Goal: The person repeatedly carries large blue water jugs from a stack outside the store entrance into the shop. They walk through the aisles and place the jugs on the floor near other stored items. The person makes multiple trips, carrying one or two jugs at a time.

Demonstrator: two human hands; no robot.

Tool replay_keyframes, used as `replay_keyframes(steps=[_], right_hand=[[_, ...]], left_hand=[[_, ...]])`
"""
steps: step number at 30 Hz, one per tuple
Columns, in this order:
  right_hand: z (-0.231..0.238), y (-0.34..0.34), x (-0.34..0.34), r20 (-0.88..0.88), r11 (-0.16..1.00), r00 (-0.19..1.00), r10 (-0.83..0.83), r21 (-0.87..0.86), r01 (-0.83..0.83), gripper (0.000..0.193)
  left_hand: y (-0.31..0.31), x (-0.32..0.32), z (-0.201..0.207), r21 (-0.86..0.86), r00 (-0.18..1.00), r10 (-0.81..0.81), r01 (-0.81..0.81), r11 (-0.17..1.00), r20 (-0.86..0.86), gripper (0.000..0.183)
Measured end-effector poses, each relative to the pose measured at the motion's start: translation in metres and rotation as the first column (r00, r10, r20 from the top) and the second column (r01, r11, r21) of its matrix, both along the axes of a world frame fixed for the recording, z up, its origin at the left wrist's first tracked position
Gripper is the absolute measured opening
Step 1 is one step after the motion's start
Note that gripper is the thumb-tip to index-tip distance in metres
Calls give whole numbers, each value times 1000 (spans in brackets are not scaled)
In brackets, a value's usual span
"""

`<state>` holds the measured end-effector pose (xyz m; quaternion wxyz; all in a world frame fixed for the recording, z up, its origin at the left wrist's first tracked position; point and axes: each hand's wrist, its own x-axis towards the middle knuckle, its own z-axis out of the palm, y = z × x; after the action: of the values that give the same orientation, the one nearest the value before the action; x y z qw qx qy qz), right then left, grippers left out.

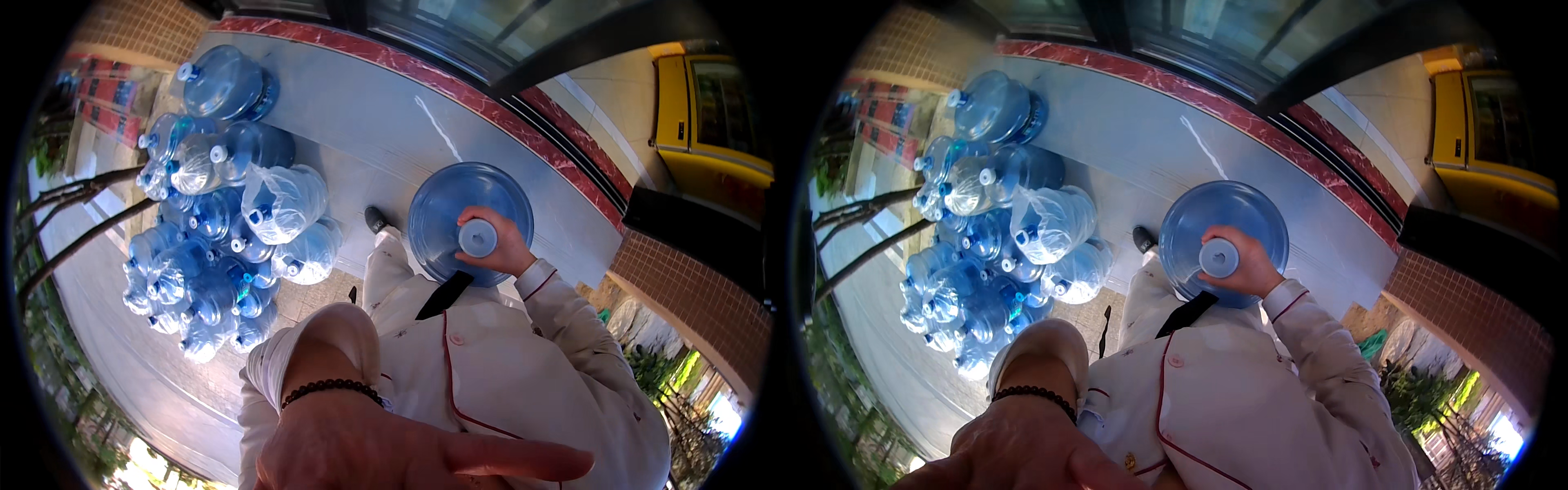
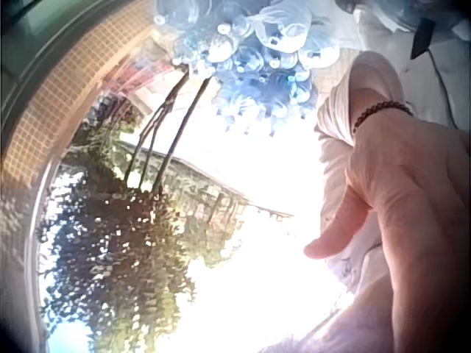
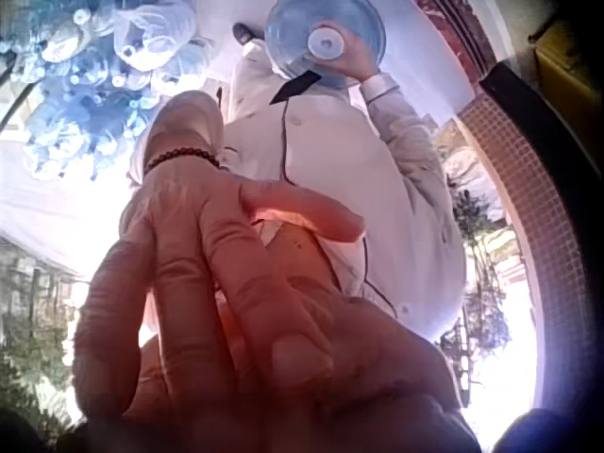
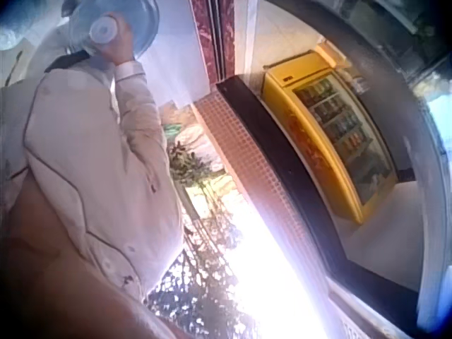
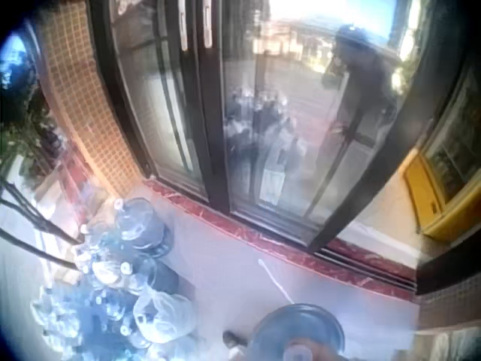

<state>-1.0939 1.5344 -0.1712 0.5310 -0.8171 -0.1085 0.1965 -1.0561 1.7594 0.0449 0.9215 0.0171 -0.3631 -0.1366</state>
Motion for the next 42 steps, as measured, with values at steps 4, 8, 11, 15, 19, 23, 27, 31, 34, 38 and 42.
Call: replay_keyframes(steps=[4, 8, 11, 15, 19, 23, 27, 31, 34, 38, 42], right_hand=[[1, -83, -42, 32, 984, 983, -180, 17, 180, 53], [7, -170, -84, 76, 917, 914, -399, 11, 399, 53], [23, -230, -111, 76, 840, 836, -543, 44, 541, 54], [33, -308, -149, 193, 694, 672, -715, 74, 716, 56], [54, -375, -168, 192, 548, 528, -827, 65, 834, 56], [66, -439, -166, 226, 430, 415, -881, 16, 903, 54], [84, -502, -140, 260, 380, 375, -890, -32, 924, 52], [111, -567, -99, 225, 360, 367, -902, -73, 930, 54], [150, -610, -60, 206, 383, 399, -893, -115, 917, 56], [206, -669, -14, 253, 438, 451, -856, -112, 892, 56], [258, -715, 35, 275, 462, 470, -839, -97, 882, 54]], left_hand=[[-99, -3, 10, 11, 985, -172, 172, 985, -3, 50], [-199, -15, 16, 56, 948, -318, 318, 946, -8, 53], [-265, -20, 18, 145, 940, -339, 338, 930, -16, 55], [-345, -8, -29, 698, 984, -144, 177, 694, -107, 58], [-398, -11, -105, 978, 986, -111, 139, 152, -123, 43], [-443, -7, -132, 985, 960, -258, -140, -98, 110, 33], [-509, 16, -125, 963, 910, -393, -212, -165, 133, 28], [-590, 51, -136, 932, 839, -419, -360, 52, 347, 37], [-642, 79, -133, 867, 729, -533, -499, 17, 430, 63], [-706, 97, -104, 970, 799, -559, -241, 41, 222, 79], [-740, 149, -60, 993, 673, -730, -76, 94, 121, 67]])
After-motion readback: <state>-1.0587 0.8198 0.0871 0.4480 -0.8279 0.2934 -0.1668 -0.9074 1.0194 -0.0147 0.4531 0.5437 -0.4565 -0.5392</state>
